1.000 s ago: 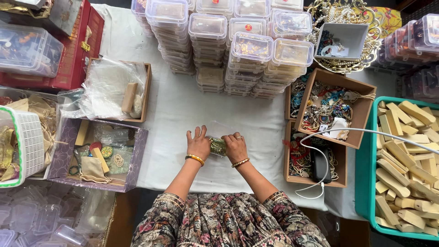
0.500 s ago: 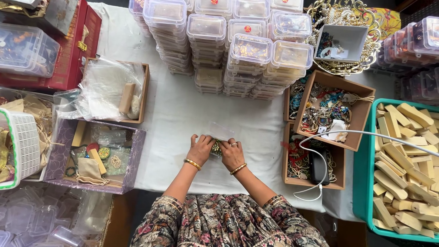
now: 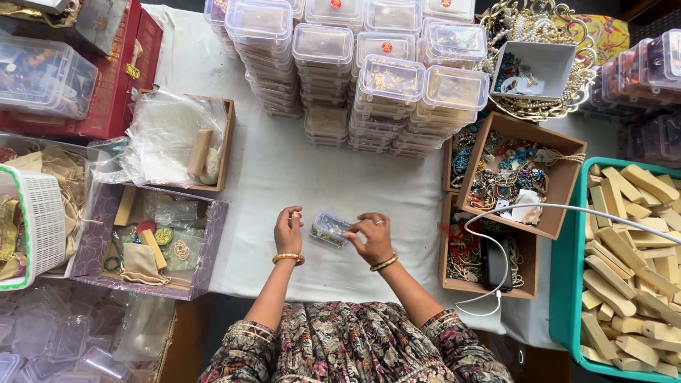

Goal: The person sorts through various jewelry items and packaging materials on a table. They place small jewelry pieces into plastic bags, then into small cloth pouches, and finally into clear plastic containers, stacking them neatly.

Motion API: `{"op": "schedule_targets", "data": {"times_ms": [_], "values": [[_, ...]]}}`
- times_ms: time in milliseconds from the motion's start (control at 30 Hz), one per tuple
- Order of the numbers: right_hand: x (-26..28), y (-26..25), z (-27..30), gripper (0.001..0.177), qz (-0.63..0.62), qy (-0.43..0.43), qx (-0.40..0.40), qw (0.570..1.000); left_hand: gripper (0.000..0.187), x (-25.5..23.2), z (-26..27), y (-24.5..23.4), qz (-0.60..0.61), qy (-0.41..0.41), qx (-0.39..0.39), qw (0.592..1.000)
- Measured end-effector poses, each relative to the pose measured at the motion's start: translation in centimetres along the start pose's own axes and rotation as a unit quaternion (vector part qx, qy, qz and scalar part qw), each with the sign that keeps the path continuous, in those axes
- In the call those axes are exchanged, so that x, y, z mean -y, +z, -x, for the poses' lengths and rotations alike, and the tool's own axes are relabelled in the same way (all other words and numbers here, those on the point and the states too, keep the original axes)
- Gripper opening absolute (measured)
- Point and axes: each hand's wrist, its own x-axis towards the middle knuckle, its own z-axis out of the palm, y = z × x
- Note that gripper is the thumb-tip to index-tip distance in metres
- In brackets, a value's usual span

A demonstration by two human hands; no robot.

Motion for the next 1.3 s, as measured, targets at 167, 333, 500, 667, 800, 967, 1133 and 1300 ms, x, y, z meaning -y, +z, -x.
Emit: {"op": "schedule_targets", "data": {"times_ms": [167,333,500,667,800,967,1133,1300], "values": [[2.7,0.4,0.1,0.042,0.048,0.039,0.086,0.994,0.02,-0.4,0.5,-0.5,-0.057,0.006,0.028,0.998],[4.3,0.0,-0.4,0.057,0.05,0.047,0.089,0.994,0.029,0.3,1.3,-0.8,-0.084,0.016,0.103,0.991],[5.1,0.8,-0.4,0.064,0.063,0.056,0.094,0.992,0.033,0.9,1.6,-0.7,-0.106,0.011,0.129,0.986],[5.0,1.5,-0.3,0.066,0.091,0.039,0.072,0.993,0.038,0.4,1.3,-0.8,-0.125,0.013,0.136,0.983],[5.0,1.5,-0.1,0.068,0.099,0.038,0.078,0.991,0.041,0.6,1.3,-0.7,-0.142,0.011,0.14,0.98],[4.7,0.7,-0.2,0.073,0.091,0.041,0.094,0.991,0.04,1.6,0.8,-0.6,-0.135,0.01,0.149,0.979],[4.4,1.1,0.1,0.081,0.078,0.057,0.123,0.988,0.038,2.7,0.4,-0.7,-0.128,0.012,0.164,0.978],[5.0,0.8,-0.4,0.077,0.1,0.049,0.114,0.987,0.038,3.4,-0.5,-0.6,-0.14,0.02,0.176,0.974]]}}
